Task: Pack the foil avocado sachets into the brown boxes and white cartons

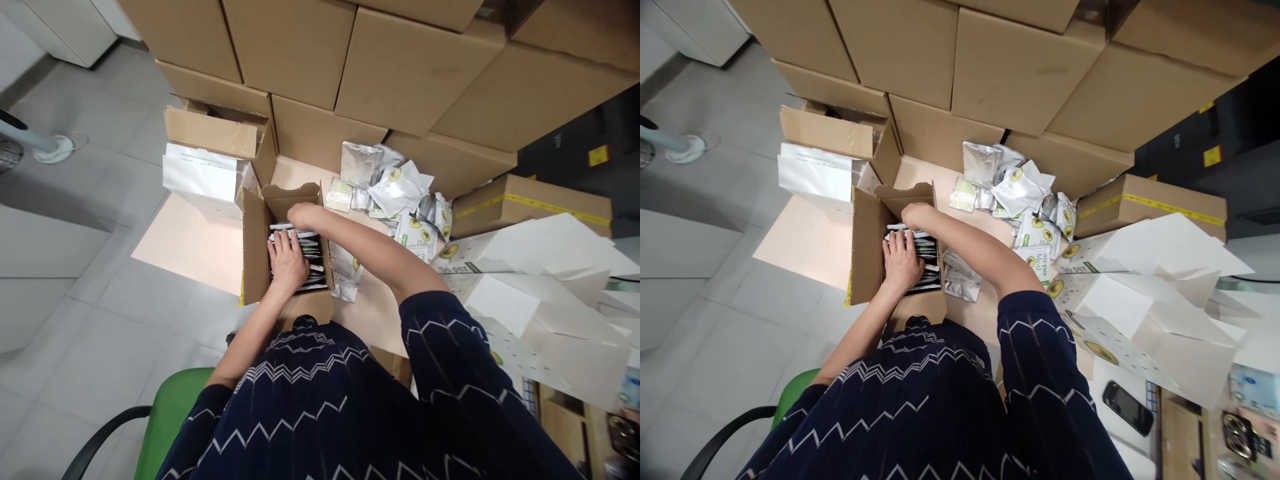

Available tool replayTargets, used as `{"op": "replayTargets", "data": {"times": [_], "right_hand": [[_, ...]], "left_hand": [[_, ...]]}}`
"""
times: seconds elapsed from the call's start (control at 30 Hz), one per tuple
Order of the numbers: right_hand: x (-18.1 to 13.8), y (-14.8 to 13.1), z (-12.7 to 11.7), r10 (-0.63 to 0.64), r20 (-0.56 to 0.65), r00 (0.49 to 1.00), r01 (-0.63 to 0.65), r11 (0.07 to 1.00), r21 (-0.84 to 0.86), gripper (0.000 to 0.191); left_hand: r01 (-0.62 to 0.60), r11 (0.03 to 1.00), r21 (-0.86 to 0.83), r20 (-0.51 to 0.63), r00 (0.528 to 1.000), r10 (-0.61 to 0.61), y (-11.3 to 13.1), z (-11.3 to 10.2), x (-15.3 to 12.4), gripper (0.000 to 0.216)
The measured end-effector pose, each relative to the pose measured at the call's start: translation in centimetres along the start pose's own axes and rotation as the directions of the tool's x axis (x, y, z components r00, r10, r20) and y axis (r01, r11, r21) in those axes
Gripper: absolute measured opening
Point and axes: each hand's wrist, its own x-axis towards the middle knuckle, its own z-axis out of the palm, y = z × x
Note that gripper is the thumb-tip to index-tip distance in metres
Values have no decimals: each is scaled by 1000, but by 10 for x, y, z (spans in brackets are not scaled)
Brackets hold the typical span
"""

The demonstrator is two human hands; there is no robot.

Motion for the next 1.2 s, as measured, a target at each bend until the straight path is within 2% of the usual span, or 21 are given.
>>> {"op": "replayTargets", "data": {"times": [0.07,0.2,0.37,0.5,0.67,0.73,0.8,0.87,0.9,0.93,1.0,1.03,1.1,1.13,1.17,1.2], "right_hand": [[2,1,2,0,-4,1000,0,1000,2,40],[2,1,3,-93,53,994,93,996,11,35],[7,-2,4,42,15,999,-41,998,-37,36],[12,-2,5,-48,-2,999,48,997,-66,32],[3,4,4,-92,24,995,93,994,-60,32],[-5,8,1,-148,-4,989,148,989,-26,31],[-16,15,0,-197,-89,976,204,976,76,29],[-30,22,2,-224,-265,938,289,926,244,28],[-37,26,5,-202,-389,899,344,876,339,28],[-45,30,11,-142,-520,842,402,809,429,28],[-61,42,30,94,-719,689,498,659,564,32],[-69,49,44,246,-753,610,517,597,613,35],[-80,64,80,513,-704,491,480,516,710,41],[-84,71,101,602,-647,468,424,489,762,43],[-87,75,122,655,-583,481,346,470,812,46],[-89,76,144,667,-525,529,251,468,847,48]], "left_hand": [[3,1000,-3,10,1000,-3,0,-1,0,79],[13,1000,-16,28,1000,-13,0,-2,0,79],[17,1000,-18,25,1000,-17,1,-4,0,79],[40,999,-24,38,998,-39,4,-6,2,86],[28,1000,1,95,995,-28,5,-7,10,90],[35,999,8,110,993,-36,4,-8,13,91],[35,999,8,120,992,-36,3,-8,15,91],[30,1000,9,131,991,-31,2,-10,16,91],[29,1000,10,136,990,-30,2,-10,15,90],[29,1000,10,139,990,-30,2,-11,15,90],[27,1000,8,142,989,-27,2,-11,14,89],[27,1000,5,144,989,-27,2,-11,14,89],[25,1000,-2,142,990,-25,2,-11,13,89],[24,1000,-5,138,990,-23,2,-11,13,90],[24,1000,-7,132,991,-23,2,-10,13,90],[22,1000,-8,126,992,-21,2,-10,12,90]]}}
